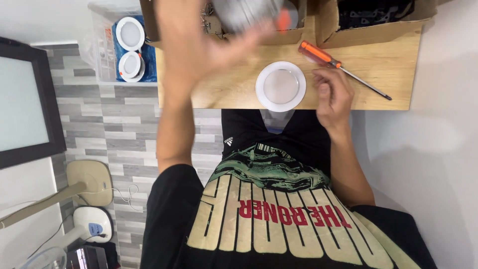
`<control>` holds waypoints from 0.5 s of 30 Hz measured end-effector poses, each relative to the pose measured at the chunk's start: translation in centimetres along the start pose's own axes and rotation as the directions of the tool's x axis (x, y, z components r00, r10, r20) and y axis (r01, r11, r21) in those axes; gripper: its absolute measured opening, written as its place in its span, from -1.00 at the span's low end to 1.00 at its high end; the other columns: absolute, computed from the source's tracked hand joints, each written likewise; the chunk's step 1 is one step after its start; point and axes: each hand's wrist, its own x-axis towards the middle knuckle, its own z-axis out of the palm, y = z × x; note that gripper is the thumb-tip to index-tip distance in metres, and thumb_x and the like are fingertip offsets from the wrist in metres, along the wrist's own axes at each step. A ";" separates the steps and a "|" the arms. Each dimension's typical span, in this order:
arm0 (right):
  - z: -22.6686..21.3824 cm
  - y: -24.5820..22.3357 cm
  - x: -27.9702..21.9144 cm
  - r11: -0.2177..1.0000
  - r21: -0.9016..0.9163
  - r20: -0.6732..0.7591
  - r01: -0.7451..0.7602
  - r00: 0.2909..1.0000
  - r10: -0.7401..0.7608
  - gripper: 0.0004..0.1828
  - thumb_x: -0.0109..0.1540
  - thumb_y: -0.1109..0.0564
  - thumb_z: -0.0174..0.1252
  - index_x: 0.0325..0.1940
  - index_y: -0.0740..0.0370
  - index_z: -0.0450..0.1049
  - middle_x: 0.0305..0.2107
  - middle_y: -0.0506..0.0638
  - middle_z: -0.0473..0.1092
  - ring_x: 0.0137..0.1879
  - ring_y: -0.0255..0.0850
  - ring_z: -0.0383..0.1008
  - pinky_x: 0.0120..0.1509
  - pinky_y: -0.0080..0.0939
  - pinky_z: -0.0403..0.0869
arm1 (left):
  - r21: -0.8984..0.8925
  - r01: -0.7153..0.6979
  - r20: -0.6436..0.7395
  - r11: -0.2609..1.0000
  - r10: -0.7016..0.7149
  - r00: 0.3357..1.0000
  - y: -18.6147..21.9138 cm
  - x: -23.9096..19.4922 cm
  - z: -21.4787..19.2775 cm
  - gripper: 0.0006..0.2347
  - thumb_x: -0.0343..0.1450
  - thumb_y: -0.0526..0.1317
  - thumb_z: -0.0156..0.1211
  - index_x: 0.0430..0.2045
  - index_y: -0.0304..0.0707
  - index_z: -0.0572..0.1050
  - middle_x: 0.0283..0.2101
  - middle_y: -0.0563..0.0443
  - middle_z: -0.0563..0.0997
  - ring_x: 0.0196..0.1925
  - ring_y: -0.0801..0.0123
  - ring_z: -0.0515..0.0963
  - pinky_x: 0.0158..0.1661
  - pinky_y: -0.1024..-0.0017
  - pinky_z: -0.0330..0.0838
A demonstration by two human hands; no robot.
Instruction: Assembling LED downlight fixtures by fitting the light module into a plastic housing and attaching spring clips.
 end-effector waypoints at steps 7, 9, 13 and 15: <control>-1.9 -0.6 -4.0 0.590 0.741 0.178 -0.319 0.942 0.285 -0.27 0.52 -0.27 0.08 0.49 0.39 0.21 0.30 0.25 0.40 0.22 0.00 0.58 0.21 -0.10 0.66 | -0.180 -0.127 0.030 0.975 0.134 0.990 5.5 -11.2 9.5 -0.29 0.39 0.41 0.61 0.18 -0.08 0.50 0.21 -0.16 0.61 0.17 0.14 0.66 0.08 0.21 0.56; -1.8 -1.2 -4.0 0.608 0.722 0.200 -0.330 0.941 0.273 -0.36 0.47 -0.07 0.14 0.48 0.40 0.21 0.28 0.24 0.40 0.11 -0.01 0.57 0.00 -0.13 0.66 | -0.184 -0.093 0.070 0.978 0.107 0.992 6.3 -12.8 10.8 -0.28 0.40 0.40 0.60 0.20 -0.11 0.47 0.23 -0.17 0.59 0.19 0.11 0.64 0.10 0.17 0.57; -0.6 -0.7 -4.2 0.730 0.588 0.159 -0.348 0.935 0.317 -0.49 0.38 0.15 0.34 0.34 0.33 0.32 0.09 0.11 0.46 0.11 -0.24 0.50 0.22 -0.30 0.51 | -0.212 -0.020 0.117 0.977 0.046 0.992 7.7 -13.5 10.8 -0.35 0.42 0.31 0.61 0.16 -0.15 0.49 0.20 -0.12 0.57 0.15 0.08 0.59 0.08 0.15 0.56; -0.6 0.4 -4.2 0.676 0.627 0.194 -0.387 0.918 0.345 -0.50 0.36 0.18 0.34 0.33 0.33 0.34 0.14 0.14 0.48 0.12 -0.22 0.53 0.19 -0.30 0.55 | -0.225 0.043 0.166 0.974 -0.006 0.986 6.2 -14.4 11.6 -0.26 0.38 0.42 0.53 0.26 -0.05 0.41 0.31 -0.13 0.49 0.28 0.09 0.55 0.22 0.04 0.56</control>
